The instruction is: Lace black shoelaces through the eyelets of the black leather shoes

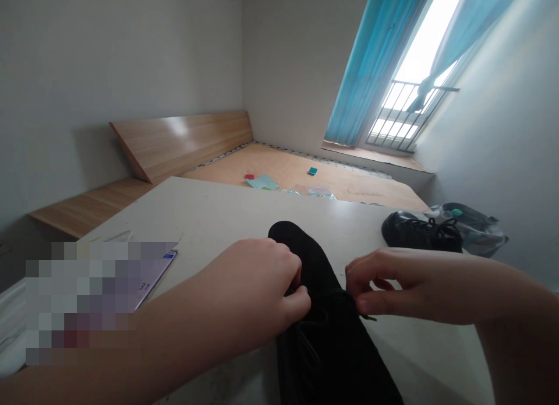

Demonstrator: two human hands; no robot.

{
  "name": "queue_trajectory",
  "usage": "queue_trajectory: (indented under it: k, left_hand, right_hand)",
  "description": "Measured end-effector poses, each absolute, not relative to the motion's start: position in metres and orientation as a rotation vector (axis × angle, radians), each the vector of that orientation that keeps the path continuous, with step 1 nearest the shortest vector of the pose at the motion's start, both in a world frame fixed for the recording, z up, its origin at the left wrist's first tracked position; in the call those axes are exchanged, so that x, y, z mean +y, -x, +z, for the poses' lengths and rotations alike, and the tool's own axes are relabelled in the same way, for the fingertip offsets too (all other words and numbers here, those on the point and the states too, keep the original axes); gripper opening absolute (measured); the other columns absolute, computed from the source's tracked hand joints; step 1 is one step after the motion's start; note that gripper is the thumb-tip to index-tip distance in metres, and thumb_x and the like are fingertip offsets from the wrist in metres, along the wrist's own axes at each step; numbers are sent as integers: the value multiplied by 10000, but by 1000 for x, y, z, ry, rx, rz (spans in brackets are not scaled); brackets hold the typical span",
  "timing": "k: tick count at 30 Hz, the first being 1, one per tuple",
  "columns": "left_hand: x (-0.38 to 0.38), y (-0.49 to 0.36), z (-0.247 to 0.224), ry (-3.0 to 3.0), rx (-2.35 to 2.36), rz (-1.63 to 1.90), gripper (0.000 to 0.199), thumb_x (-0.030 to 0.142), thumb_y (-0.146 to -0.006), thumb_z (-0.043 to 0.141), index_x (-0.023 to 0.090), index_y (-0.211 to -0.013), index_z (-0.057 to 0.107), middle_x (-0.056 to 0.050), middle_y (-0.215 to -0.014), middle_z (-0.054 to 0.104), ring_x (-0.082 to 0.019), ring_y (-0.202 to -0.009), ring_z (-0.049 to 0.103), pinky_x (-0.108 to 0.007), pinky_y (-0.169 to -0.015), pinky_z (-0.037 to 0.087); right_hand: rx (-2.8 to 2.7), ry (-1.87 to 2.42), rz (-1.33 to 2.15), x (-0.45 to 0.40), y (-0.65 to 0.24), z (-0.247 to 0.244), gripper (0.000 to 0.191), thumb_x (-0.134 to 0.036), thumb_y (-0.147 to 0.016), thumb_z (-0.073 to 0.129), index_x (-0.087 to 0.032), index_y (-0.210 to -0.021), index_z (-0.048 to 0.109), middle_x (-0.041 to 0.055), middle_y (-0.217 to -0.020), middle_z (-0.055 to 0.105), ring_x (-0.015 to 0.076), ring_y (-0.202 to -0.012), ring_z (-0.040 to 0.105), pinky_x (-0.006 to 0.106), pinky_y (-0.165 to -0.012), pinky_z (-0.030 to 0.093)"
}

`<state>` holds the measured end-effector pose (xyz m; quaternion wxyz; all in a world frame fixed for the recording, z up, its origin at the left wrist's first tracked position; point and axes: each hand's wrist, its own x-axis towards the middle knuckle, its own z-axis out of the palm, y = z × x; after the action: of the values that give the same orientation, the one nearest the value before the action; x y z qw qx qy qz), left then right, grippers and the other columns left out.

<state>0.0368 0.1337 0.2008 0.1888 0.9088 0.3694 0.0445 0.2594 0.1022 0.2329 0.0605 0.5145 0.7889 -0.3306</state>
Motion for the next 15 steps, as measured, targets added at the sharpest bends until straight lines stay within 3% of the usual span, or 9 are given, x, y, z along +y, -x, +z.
queue_trajectory:
  k: [9, 12, 15]
  left_hand:
    - [134, -35, 198, -2625, 1008, 119, 290, 273, -895, 405, 203, -700, 607, -22, -691, 621, -183, -650, 563, -312, -558, 303]
    - [134, -34, 198, -2625, 1035, 143, 256, 245, -895, 388, 211, -710, 561, -2, -674, 605, -173, -598, 531, -306, -520, 263]
    - [134, -35, 200, -2600, 1075, 199, 222, 259, -885, 393, 217, -739, 554, -2, -709, 617, -185, -635, 548, -307, -545, 288]
  right_hand:
    - [2657, -1825, -521, 85, -232, 226, 313, -365, -889, 540, -202, -621, 547, -27, -608, 547, 112, -541, 472, 244, -489, 341]
    - [2728, -1836, -238, 75, -206, 208, 183, -186, -814, 613, -195, -632, 604, 1, -687, 631, 165, -671, 573, 292, -598, 409]
    - [2868, -1786, 191, 69, -189, 185, 85, -106, -752, 655, -185, -776, 677, 49, -845, 695, 247, -820, 609, 368, -694, 447]
